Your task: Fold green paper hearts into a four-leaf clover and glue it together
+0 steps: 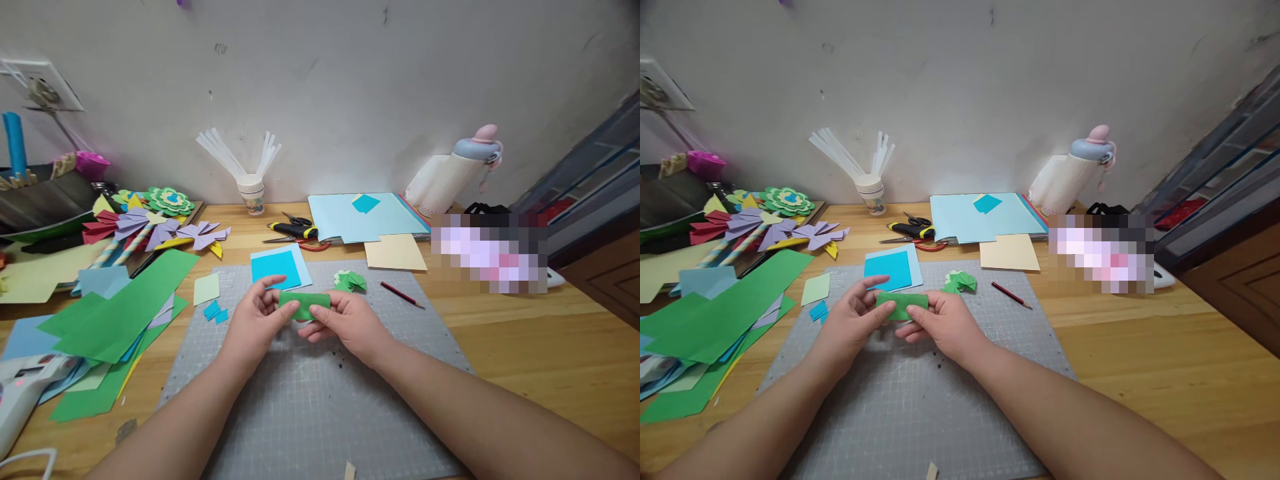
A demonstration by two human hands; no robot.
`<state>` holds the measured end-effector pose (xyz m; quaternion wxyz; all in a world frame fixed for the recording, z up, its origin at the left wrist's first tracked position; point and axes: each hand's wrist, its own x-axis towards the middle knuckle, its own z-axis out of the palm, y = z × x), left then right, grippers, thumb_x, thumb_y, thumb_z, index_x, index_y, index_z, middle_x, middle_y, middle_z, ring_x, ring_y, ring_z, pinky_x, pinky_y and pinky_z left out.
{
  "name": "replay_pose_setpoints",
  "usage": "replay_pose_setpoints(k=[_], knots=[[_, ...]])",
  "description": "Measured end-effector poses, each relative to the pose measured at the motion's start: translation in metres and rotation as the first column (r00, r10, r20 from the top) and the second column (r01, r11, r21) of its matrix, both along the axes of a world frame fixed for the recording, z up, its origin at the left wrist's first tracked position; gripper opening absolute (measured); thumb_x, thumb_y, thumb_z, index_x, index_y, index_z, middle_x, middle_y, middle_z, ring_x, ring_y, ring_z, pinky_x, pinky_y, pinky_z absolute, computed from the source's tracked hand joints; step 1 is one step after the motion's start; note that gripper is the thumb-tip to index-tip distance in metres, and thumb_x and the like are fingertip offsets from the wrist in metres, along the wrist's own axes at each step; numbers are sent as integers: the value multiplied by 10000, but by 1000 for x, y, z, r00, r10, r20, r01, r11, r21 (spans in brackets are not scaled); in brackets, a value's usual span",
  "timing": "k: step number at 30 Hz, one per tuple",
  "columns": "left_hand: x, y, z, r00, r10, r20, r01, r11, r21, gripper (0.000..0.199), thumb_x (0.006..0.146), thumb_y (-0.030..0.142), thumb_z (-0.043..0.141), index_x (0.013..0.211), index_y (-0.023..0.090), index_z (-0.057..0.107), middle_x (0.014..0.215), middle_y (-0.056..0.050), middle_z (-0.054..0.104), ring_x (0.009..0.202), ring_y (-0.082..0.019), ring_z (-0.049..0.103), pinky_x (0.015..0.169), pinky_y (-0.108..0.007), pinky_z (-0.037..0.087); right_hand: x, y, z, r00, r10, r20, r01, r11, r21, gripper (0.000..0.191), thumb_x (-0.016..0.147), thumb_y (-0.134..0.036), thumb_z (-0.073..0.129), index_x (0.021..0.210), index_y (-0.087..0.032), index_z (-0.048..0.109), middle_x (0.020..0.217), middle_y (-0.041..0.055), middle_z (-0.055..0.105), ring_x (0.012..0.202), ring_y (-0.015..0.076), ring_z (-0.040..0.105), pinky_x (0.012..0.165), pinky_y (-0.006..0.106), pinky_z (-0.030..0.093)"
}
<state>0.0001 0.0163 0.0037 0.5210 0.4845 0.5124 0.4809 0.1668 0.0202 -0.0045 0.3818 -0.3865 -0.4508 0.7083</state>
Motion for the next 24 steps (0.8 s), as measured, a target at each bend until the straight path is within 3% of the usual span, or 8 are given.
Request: replay_pose_setpoints(k=[2,5,13,24], knots=[[0,0,0,1000,-22,-20,21,997,-80,286,665,372,722,824,161,613,619,28,582,540,-102,516,528,-220,407,1,0,0,1000,2,18,-2,1000,9,314,732,-411,690,886,-139,660,782,48,718,686,159,705,622,260,560],[-1,0,-1,997,-5,-80,-6,991,-136,271,648,397,725,641,150,615,519,26,567,470,-89,475,471,-207,361,1,0,1,999,5,47,-7,999,35,319,742,-418,679,892,-138,652,802,58,722,691,162,705,606,254,552],[0,-1,4,994,-12,-107,-7,985,-171,310,643,438,699,682,133,669,478,19,558,445,-88,460,418,-185,305,3,0,1,997,-31,76,26,997,73,331,724,-438,686,856,-138,640,762,48,712,669,174,701,578,259,535],[0,0,4,992,30,-120,-51,983,-174,312,609,445,720,589,147,630,431,26,540,398,-79,438,399,-185,295,1,1,3,996,-37,76,33,998,51,329,717,-438,689,857,-143,650,750,41,715,658,163,700,575,249,534]])
